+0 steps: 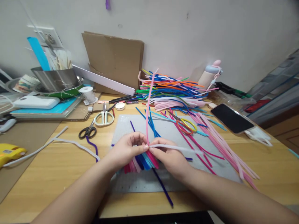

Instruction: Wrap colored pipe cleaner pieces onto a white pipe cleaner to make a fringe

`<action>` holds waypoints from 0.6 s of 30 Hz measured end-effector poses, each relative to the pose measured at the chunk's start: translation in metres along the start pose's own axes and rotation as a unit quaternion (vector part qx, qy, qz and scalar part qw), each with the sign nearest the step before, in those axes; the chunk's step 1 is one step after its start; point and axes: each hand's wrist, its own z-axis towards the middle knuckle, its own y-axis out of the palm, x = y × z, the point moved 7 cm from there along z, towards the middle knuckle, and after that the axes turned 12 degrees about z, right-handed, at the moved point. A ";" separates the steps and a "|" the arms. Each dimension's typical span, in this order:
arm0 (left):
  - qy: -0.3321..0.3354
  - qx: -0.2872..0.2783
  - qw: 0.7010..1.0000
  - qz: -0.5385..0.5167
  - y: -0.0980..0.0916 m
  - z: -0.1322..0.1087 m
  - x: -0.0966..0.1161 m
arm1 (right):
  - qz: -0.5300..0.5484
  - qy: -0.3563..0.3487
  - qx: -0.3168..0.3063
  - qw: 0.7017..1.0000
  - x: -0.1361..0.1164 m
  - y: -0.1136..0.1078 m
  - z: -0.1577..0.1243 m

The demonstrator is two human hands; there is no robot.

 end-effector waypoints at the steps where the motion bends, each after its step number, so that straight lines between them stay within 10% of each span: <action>1: -0.008 -0.003 1.000 -0.009 0.001 0.000 -0.001 | 0.015 0.008 0.006 1.000 0.002 0.000 0.001; 18: 0.029 0.017 0.999 0.037 0.003 -0.002 0.006 | 0.013 -0.002 0.007 1.000 0.006 0.001 0.001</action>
